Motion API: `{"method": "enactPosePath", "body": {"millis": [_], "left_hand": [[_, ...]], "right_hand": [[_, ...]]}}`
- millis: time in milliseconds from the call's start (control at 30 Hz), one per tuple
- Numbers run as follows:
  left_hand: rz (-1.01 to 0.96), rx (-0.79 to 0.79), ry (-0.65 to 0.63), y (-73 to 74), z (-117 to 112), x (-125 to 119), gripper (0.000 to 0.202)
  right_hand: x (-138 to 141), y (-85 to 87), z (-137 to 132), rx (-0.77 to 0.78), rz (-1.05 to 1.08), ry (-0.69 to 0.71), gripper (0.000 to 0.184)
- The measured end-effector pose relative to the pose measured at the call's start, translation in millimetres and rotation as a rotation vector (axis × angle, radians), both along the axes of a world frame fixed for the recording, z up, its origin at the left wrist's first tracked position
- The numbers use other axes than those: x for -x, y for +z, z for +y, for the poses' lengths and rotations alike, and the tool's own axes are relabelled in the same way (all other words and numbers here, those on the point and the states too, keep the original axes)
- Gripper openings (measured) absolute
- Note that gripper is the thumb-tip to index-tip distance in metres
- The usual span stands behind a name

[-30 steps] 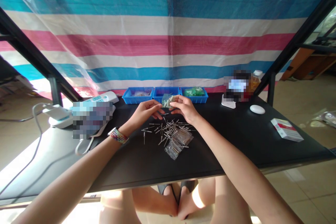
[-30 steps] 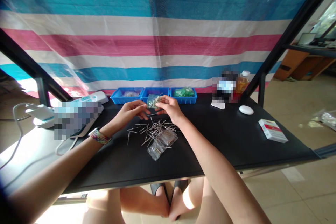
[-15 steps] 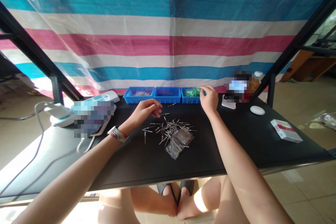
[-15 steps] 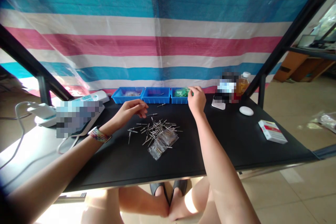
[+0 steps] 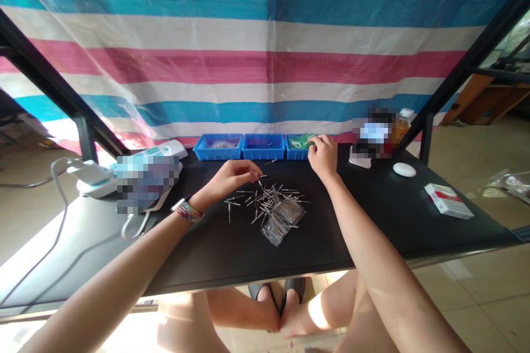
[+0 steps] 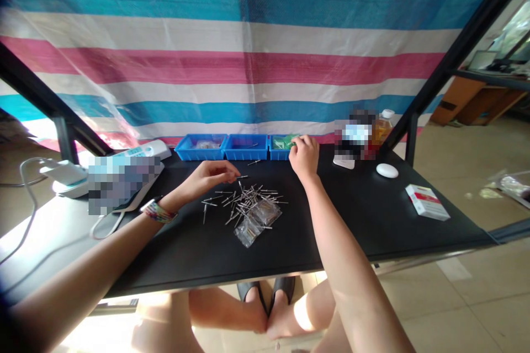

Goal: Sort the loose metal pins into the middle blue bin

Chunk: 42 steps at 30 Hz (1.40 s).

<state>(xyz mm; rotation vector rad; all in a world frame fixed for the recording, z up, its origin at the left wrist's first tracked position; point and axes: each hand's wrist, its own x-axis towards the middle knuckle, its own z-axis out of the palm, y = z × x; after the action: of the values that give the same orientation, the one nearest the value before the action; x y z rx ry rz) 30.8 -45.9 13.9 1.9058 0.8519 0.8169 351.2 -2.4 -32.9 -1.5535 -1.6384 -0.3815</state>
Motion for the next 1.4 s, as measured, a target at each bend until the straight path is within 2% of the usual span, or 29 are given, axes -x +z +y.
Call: {"method": "enactPosePath", "body": {"millis": [133, 233, 467, 767, 1000, 1233, 1400], "left_hand": [[0.127, -0.221, -0.117, 1.3, -9, -5, 0.022], [0.197, -0.352, -0.217, 0.2, -15, -10, 0.030], [0.297, -0.528, -0.373, -2.9, -30, -23, 0.043], [0.385, -0.626, -0.389, -12.7, -40, -32, 0.036], [0.376, -0.758, -0.344, -13.0, -39, -31, 0.031], [0.388, -0.829, -0.261, -14.2, -35, -27, 0.025], [0.291, -0.752, -0.133, -14.7, -35, -28, 0.025]], "right_hand": [[0, -1.5, 0, 0.009, 0.012, 0.001, 0.033], [0, -2.9, 1, 0.005, 0.012, -0.007, 0.034], [0, -5.9, 3, 0.007, -0.008, -0.036, 0.032], [4, -4.1, 1, -0.039, -0.024, -0.036, 0.040], [6, -3.4, 3, -0.046, 0.021, -0.015, 0.046], [6, -3.0, 3, -0.057, 0.048, -0.007, 0.045], [12, -0.1, 1, -0.099, 0.066, 0.007, 0.043]]}}
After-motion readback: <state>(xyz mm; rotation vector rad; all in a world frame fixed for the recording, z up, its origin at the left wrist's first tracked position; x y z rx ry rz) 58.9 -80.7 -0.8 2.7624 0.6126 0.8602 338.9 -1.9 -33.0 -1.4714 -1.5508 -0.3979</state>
